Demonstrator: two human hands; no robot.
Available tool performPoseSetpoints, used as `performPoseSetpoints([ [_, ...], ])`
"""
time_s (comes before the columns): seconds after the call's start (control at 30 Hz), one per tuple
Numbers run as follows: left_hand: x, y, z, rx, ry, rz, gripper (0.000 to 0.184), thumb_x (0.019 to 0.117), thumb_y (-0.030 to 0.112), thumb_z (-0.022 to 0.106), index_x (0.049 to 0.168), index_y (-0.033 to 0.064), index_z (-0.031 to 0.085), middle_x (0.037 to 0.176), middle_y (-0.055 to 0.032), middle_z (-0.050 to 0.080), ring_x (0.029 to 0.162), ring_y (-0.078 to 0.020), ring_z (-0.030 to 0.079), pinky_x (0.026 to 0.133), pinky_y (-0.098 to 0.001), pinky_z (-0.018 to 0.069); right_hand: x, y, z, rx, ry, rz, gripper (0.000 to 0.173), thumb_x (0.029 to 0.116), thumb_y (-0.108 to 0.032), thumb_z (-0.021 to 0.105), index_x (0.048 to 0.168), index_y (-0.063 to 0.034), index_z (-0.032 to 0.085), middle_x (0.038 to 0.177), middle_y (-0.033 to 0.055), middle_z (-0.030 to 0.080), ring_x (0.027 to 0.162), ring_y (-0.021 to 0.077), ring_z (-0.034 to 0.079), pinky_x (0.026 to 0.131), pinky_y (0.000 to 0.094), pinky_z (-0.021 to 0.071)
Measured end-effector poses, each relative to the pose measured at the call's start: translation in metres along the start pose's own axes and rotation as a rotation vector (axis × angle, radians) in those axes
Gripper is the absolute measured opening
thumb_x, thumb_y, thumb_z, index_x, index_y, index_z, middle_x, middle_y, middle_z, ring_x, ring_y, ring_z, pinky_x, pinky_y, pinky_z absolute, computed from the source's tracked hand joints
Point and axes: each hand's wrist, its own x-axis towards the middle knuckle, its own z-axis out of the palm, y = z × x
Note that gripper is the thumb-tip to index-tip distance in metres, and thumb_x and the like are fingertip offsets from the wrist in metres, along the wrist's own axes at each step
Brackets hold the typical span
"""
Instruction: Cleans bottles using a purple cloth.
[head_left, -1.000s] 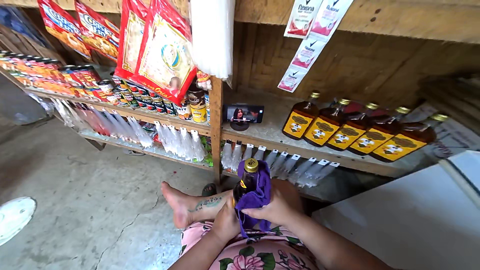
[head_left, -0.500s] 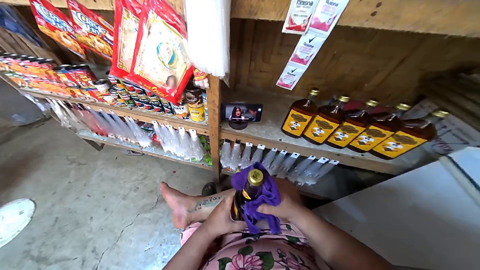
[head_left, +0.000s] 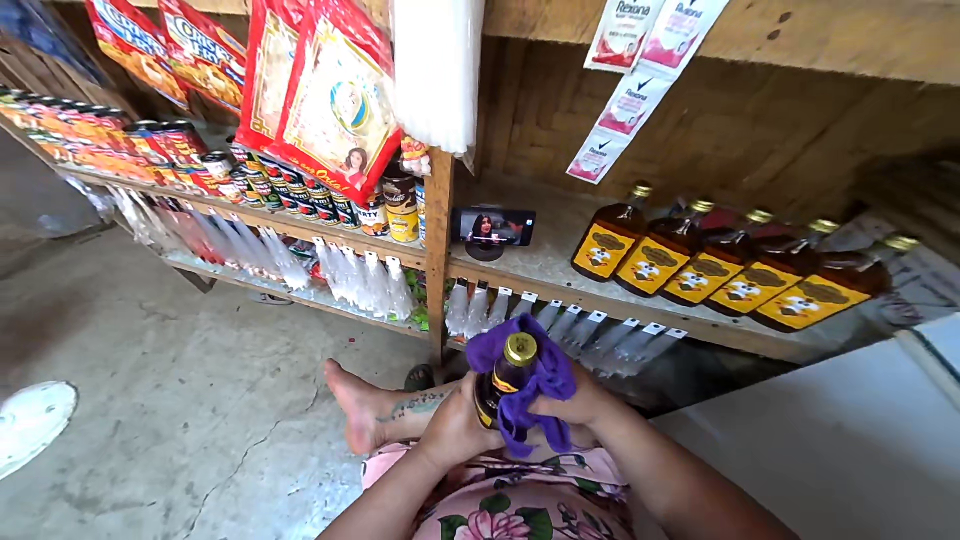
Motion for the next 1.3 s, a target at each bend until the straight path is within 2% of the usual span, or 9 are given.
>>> performPoseSetpoints([
  [0.23,0.005,0.004,0.005,-0.015,-0.037,-0.111,0.111,0.0678,0.043,0.088,0.153,0.0006,0.03,0.13,-0.0155,0.065,0.122,-0.0237,0.063,0.106,-0.0455,0.0497,-0.005,0.008,-0.006,-0.09,0.046,0.128,0.086,0.0746,-0.038,0.087,0.133,0.0123,0.05,0.119,0.0004,0.068,0.111,-0.0111,0.057,0.1,0.0109,0.0459],
  [0.4,0.002,0.01,0.004,0.015,-0.08,-0.116,0.112,0.0682,0.042,0.089,0.154,0.0026,0.029,0.132,-0.0175,0.063,0.123,-0.0276,0.063,0.106,-0.0484,0.0495,-0.006,0.017,-0.034,0.043,-0.119,0.133,0.064,0.0692,-0.026,0.09,0.12,-0.0006,0.061,0.107,-0.015,0.071,0.103,-0.0144,0.06,0.095,0.0108,0.0496],
  [0.57,-0.002,0.019,0.005,0.086,-0.052,-0.125,0.109,0.0701,0.046,0.088,0.152,0.0,0.032,0.13,-0.0207,0.063,0.119,-0.0315,0.064,0.103,-0.0506,0.0509,-0.003,-0.004,-0.03,-0.089,-0.162,0.159,0.085,0.0669,-0.033,0.09,0.133,0.0066,0.054,0.119,-0.0037,0.069,0.111,-0.0113,0.058,0.1,0.0116,0.0466],
  [0.67,-0.005,0.019,0.012,0.118,0.017,-0.095,0.096,0.0775,0.038,0.081,0.151,-0.0024,0.034,0.129,-0.0214,0.064,0.118,-0.0319,0.066,0.101,-0.0501,0.0524,-0.009,-0.017,0.001,-0.155,0.05,0.314,0.085,0.0651,-0.027,0.093,0.133,0.0047,0.054,0.118,0.003,0.07,0.109,-0.0031,0.063,0.099,0.0164,0.0503],
  [0.77,-0.008,0.011,0.021,0.093,0.089,-0.002,0.088,0.0821,0.031,0.079,0.148,-0.0076,0.036,0.133,-0.0247,0.06,0.122,-0.0325,0.063,0.105,-0.0472,0.0501,-0.016,-0.028,0.032,-0.21,0.332,0.208,0.078,0.0669,-0.022,0.091,0.128,0.0126,0.056,0.113,0.0095,0.071,0.105,-0.0022,0.064,0.095,0.0145,0.0504],
  [0.87,-0.009,0.009,0.021,0.125,0.06,0.005,0.094,0.078,0.027,0.083,0.15,-0.0076,0.033,0.137,-0.025,0.057,0.125,-0.0322,0.061,0.107,-0.0441,0.0486,-0.019,-0.022,0.032,-0.185,0.35,0.105,0.076,0.0671,-0.022,0.09,0.125,0.0145,0.056,0.113,0.0085,0.071,0.107,-0.0043,0.063,0.096,0.0129,0.0496],
  [1.0,-0.011,0.002,0.011,0.054,0.029,0.14,0.087,0.0788,0.015,0.08,0.148,-0.0108,0.035,0.139,-0.0279,0.056,0.131,-0.0343,0.056,0.112,-0.0447,0.0443,-0.022,-0.012,0.026,-0.067,0.288,-0.017,0.071,0.0661,-0.022,0.091,0.119,0.0123,0.059,0.11,0.0014,0.072,0.106,-0.0066,0.063,0.097,0.014,0.0519],
  [1.13,-0.015,0.006,-0.004,-0.041,-0.014,0.287,0.059,0.078,0.026,0.082,0.125,-0.0041,0.062,0.119,-0.0182,0.07,0.116,-0.0241,0.065,0.103,-0.0424,0.0505,-0.021,-0.001,0.005,-0.139,-0.001,-0.175,0.074,0.0701,-0.045,0.09,0.122,0.0031,0.065,0.114,0.0028,0.073,0.112,-0.003,0.063,0.1,0.0189,0.0515],
  [1.3,-0.013,-0.006,0.009,-0.078,0.062,0.313,0.083,0.0654,0.043,0.091,0.128,-0.0028,0.06,0.118,-0.0145,0.071,0.114,-0.02,0.067,0.101,-0.042,0.0535,-0.008,0.005,-0.014,-0.112,-0.198,-0.168,0.08,0.0699,-0.051,0.088,0.126,0.0009,0.063,0.118,0.0018,0.072,0.115,-0.0036,0.061,0.102,0.0191,0.0501],
])
